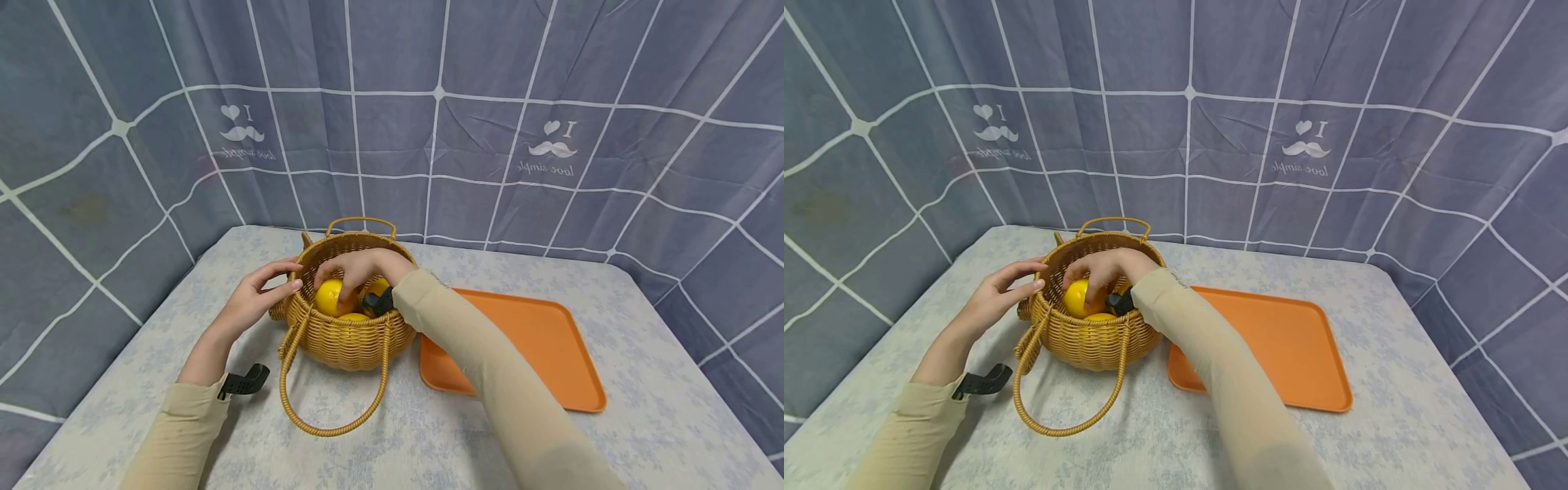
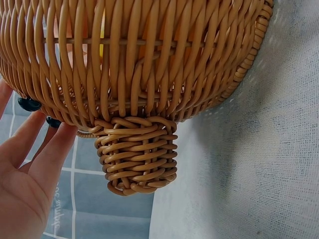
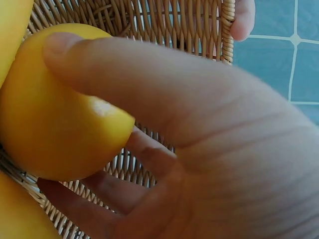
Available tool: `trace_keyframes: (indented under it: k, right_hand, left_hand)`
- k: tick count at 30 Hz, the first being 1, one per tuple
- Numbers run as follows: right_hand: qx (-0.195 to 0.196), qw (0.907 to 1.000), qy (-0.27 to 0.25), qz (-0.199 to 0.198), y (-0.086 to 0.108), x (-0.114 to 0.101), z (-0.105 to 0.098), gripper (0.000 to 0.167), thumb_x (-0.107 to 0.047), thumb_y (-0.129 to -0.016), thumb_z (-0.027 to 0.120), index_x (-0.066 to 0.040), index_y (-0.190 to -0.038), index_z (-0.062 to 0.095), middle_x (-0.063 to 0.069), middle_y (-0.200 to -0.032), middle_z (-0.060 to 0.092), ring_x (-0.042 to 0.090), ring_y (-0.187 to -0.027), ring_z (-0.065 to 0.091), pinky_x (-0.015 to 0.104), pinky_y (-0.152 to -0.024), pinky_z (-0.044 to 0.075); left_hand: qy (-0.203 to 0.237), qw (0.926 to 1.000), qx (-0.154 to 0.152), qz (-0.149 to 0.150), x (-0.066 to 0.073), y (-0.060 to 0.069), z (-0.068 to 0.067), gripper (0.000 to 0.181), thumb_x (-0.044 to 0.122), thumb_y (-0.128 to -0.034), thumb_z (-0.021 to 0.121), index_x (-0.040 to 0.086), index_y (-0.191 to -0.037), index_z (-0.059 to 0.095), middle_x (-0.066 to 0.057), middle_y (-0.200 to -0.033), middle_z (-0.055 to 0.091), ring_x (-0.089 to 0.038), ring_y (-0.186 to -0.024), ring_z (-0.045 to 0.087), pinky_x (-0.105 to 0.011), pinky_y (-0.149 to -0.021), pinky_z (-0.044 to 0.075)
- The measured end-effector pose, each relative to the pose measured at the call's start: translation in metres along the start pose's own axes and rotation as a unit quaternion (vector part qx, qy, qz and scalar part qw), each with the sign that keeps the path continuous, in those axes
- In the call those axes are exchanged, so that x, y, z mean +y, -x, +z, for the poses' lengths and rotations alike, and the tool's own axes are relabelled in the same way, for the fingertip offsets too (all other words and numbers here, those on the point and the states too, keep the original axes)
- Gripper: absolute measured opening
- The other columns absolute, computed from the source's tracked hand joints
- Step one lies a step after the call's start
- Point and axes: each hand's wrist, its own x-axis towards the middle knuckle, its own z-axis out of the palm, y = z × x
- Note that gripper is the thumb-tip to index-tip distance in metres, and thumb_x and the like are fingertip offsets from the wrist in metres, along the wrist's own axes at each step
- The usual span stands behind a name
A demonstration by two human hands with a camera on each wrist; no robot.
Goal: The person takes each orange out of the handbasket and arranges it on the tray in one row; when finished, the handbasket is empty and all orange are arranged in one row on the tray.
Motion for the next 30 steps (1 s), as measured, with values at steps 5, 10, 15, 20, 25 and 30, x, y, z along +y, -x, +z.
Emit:
trace_keyframes:
  k: [5, 10, 15, 20, 25, 30]
  right_hand:
    - [0.005, 0.9998, 0.017, 0.000, 0.0002, -0.0008, -0.0005, 0.053, -0.003, -0.080, 0.064, -0.022, -0.129, 0.054, 0.000, -0.129, 0.045, 0.017, -0.099, 0.048, 0.030, -0.080, 0.048]
    - [0.008, 0.9994, 0.032, -0.007, 0.0003, -0.0020, -0.0018, 0.051, -0.004, -0.086, 0.054, -0.022, -0.134, 0.052, -0.001, -0.135, 0.043, 0.016, -0.096, 0.044, 0.030, -0.075, 0.042]
    - [0.016, 0.9989, 0.043, -0.002, 0.0005, -0.0014, -0.0019, 0.055, -0.003, -0.082, 0.059, -0.023, -0.133, 0.052, -0.001, -0.132, 0.044, 0.017, -0.096, 0.045, 0.029, -0.075, 0.044]
    - [0.035, 0.9976, 0.060, -0.003, -0.0003, 0.0007, -0.0013, 0.060, -0.003, -0.077, 0.071, -0.023, -0.130, 0.053, -0.001, -0.128, 0.046, 0.017, -0.104, 0.046, 0.027, -0.081, 0.045]
    - [0.046, 0.9969, 0.063, -0.007, -0.0033, 0.0028, -0.0011, 0.060, 0.000, -0.075, 0.073, -0.020, -0.128, 0.052, 0.000, -0.127, 0.046, 0.018, -0.105, 0.046, 0.026, -0.082, 0.044]
    - [0.051, 0.9960, 0.072, -0.013, -0.0043, 0.0032, -0.0008, 0.060, 0.002, -0.075, 0.073, -0.017, -0.128, 0.051, 0.001, -0.129, 0.046, 0.017, -0.107, 0.045, 0.025, -0.083, 0.043]
  left_hand:
    - [0.000, 1.0000, 0.001, -0.001, 0.0004, 0.0003, -0.0001, 0.041, 0.025, -0.0943, 0.059, 0.004, -0.129, 0.053, -0.008, -0.147, 0.035, -0.029, -0.135, 0.028, -0.052, -0.102, 0.032]
    - [-0.002, 1.0000, -0.002, 0.000, 0.0007, 0.0006, -0.0003, 0.041, 0.025, -0.0945, 0.058, 0.005, -0.130, 0.052, -0.008, -0.147, 0.035, -0.029, -0.135, 0.028, -0.053, -0.102, 0.032]
    - [0.000, 1.0000, -0.002, 0.001, 0.0004, 0.0007, -0.0005, 0.041, 0.025, -0.0946, 0.058, 0.005, -0.130, 0.052, -0.009, -0.147, 0.035, -0.029, -0.135, 0.028, -0.053, -0.102, 0.032]
    - [0.003, 1.0000, -0.001, -0.001, 0.0004, 0.0000, -0.0001, 0.041, 0.025, -0.0946, 0.058, 0.004, -0.129, 0.053, -0.009, -0.146, 0.036, -0.028, -0.135, 0.028, -0.053, -0.102, 0.032]
    - [0.004, 1.0000, 0.001, 0.002, 0.0001, 0.0000, -0.0001, 0.043, 0.025, -0.0948, 0.058, 0.001, -0.130, 0.051, -0.009, -0.145, 0.037, -0.028, -0.135, 0.029, -0.052, -0.103, 0.032]
    - [0.004, 1.0000, -0.001, 0.004, -0.0001, 0.0004, -0.0002, 0.044, 0.024, -0.0950, 0.058, 0.000, -0.130, 0.050, -0.009, -0.146, 0.036, -0.029, -0.134, 0.029, -0.052, -0.102, 0.032]
